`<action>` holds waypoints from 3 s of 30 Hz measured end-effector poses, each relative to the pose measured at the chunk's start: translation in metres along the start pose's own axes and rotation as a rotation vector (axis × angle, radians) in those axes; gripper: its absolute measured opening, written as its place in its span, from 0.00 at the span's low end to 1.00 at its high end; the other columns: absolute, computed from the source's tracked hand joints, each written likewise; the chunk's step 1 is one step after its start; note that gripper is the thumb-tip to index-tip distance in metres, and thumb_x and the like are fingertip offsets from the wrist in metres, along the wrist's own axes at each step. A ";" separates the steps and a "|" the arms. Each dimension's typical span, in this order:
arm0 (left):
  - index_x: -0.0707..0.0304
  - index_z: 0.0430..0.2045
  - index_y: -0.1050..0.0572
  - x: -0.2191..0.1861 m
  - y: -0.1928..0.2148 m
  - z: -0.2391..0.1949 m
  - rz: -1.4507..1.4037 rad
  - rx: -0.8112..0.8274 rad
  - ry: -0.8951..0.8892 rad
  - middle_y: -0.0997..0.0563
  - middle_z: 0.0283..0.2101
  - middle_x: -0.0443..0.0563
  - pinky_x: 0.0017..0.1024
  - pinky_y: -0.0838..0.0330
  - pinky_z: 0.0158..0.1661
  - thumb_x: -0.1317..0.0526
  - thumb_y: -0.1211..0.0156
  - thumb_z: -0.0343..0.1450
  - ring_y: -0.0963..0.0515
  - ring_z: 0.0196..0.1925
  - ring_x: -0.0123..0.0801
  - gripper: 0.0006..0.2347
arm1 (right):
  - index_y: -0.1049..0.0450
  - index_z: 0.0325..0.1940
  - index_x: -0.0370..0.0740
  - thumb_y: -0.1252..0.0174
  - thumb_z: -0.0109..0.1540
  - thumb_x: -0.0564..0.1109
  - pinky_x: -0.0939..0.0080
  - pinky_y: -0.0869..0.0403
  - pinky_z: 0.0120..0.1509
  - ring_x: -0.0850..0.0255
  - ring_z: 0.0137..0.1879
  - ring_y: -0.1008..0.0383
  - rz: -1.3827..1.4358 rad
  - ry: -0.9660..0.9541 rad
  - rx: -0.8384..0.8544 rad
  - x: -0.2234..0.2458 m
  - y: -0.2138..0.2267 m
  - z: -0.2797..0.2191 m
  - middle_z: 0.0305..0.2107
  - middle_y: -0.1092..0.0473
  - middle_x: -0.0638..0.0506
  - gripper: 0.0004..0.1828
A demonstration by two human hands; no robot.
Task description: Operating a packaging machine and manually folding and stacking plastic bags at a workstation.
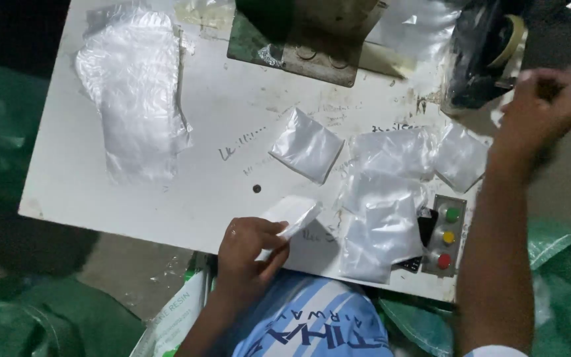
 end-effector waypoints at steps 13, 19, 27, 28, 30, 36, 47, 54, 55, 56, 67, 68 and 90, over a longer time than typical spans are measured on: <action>0.65 0.32 0.27 -0.017 -0.026 -0.009 0.172 0.073 -0.311 0.17 0.42 0.61 0.42 0.29 0.39 0.69 0.34 0.71 0.18 0.41 0.47 0.06 | 0.24 0.43 0.42 0.37 0.85 0.46 0.57 0.35 0.33 0.62 0.33 0.33 -0.008 -0.062 0.269 -0.106 -0.041 -0.025 0.31 0.29 0.52 0.16; 0.69 0.31 0.26 -0.034 -0.051 -0.006 0.247 0.189 -0.446 0.18 0.41 0.65 0.40 0.28 0.38 0.71 0.34 0.72 0.19 0.39 0.50 0.05 | 0.24 0.48 0.38 0.42 0.82 0.45 0.56 0.36 0.33 0.60 0.35 0.33 -0.060 -0.057 0.260 -0.071 -0.031 -0.036 0.35 0.28 0.48 0.11; 0.69 0.27 0.27 -0.037 -0.054 -0.002 0.237 0.154 -0.446 0.19 0.39 0.63 0.38 0.29 0.36 0.74 0.36 0.72 0.20 0.37 0.47 0.06 | 0.20 0.47 0.40 0.44 0.75 0.48 0.49 0.39 0.34 0.57 0.34 0.33 -0.097 -0.245 0.547 -0.055 -0.023 -0.047 0.32 0.27 0.49 0.12; 0.69 0.28 0.27 -0.037 -0.056 0.000 0.226 0.178 -0.460 0.19 0.39 0.62 0.38 0.30 0.37 0.74 0.37 0.72 0.21 0.38 0.46 0.06 | 0.23 0.48 0.44 0.49 0.78 0.50 0.55 0.39 0.35 0.62 0.32 0.36 0.008 -0.391 0.524 -0.024 -0.002 -0.053 0.29 0.32 0.53 0.12; 0.69 0.30 0.27 -0.037 -0.059 -0.003 0.229 0.206 -0.428 0.19 0.40 0.62 0.38 0.31 0.37 0.75 0.38 0.73 0.21 0.38 0.46 0.05 | 0.26 0.49 0.48 0.53 0.80 0.51 0.62 0.39 0.37 0.67 0.30 0.40 0.112 -0.539 0.551 0.022 0.026 -0.081 0.26 0.38 0.58 0.12; 0.69 0.32 0.30 -0.035 -0.085 -0.001 0.247 0.304 -0.555 0.23 0.39 0.62 0.39 0.32 0.36 0.76 0.42 0.74 0.24 0.35 0.45 0.05 | 0.23 0.31 0.42 0.49 0.68 0.51 0.59 0.28 0.34 0.60 0.29 0.30 0.359 -0.548 1.079 0.064 0.022 -0.190 0.25 0.28 0.51 0.17; 0.60 0.30 0.25 -0.003 -0.095 0.023 -0.833 0.197 0.598 0.18 0.37 0.52 0.27 0.23 0.45 0.66 0.30 0.67 0.18 0.41 0.31 0.07 | 0.28 0.61 0.49 0.38 0.55 0.57 0.58 0.27 0.61 0.58 0.61 0.23 0.432 -0.529 1.260 0.083 0.029 -0.193 0.58 0.25 0.51 0.31; 0.56 0.28 0.25 0.065 -0.077 0.070 -0.132 0.005 0.437 0.22 0.28 0.43 0.27 0.34 0.32 0.52 0.41 0.74 0.26 0.29 0.25 0.10 | 0.34 0.32 0.39 0.33 0.67 0.44 0.56 0.30 0.40 0.57 0.37 0.31 0.123 -0.468 0.714 0.004 0.047 -0.088 0.33 0.28 0.47 0.16; 0.63 0.39 0.28 0.076 -0.071 0.075 0.131 -0.080 0.327 0.25 0.40 0.53 0.38 0.36 0.45 0.51 0.41 0.74 0.28 0.43 0.39 0.14 | 0.28 0.43 0.37 0.34 0.68 0.46 0.50 0.31 0.42 0.52 0.41 0.29 -0.053 -0.345 0.765 -0.013 0.035 -0.071 0.40 0.27 0.43 0.12; 0.69 0.49 0.32 0.084 -0.068 0.080 0.392 -0.164 0.211 0.28 0.52 0.64 0.49 0.37 0.57 0.49 0.41 0.74 0.30 0.57 0.54 0.20 | 0.23 0.53 0.34 0.35 0.69 0.48 0.44 0.31 0.44 0.46 0.45 0.28 -0.227 -0.221 0.810 -0.030 0.023 -0.055 0.46 0.27 0.39 0.16; 0.56 0.35 0.32 0.076 -0.042 0.074 -0.054 -0.225 0.439 0.23 0.37 0.44 0.27 0.28 0.36 0.61 0.37 0.72 0.23 0.39 0.29 0.08 | 0.32 0.62 0.36 0.31 0.67 0.46 0.44 0.29 0.49 0.46 0.52 0.27 -0.091 -0.481 0.512 -0.012 0.052 -0.064 0.51 0.28 0.39 0.24; 0.57 0.39 0.31 0.063 -0.037 0.069 -0.149 -0.275 0.418 0.21 0.41 0.46 0.24 0.23 0.36 0.61 0.37 0.72 0.21 0.44 0.30 0.08 | 0.37 0.69 0.37 0.28 0.66 0.47 0.45 0.24 0.53 0.45 0.59 0.25 -0.062 -0.582 0.257 -0.008 0.080 -0.072 0.58 0.29 0.38 0.34; 0.64 0.46 0.27 0.034 -0.178 -0.014 0.386 0.471 -0.198 0.26 0.50 0.59 0.42 0.34 0.47 0.58 0.32 0.68 0.27 0.47 0.51 0.16 | 0.29 0.47 0.33 0.27 0.54 0.60 0.49 0.28 0.46 0.47 0.46 0.29 -0.093 -0.273 0.777 -0.007 0.069 -0.206 0.41 0.30 0.40 0.32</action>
Point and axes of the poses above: each hand's wrist, its own z-axis towards the middle knuckle, its own y-axis out of the back of the hand, x = y × z, the point moved 7 cm from there along z, towards the middle knuckle
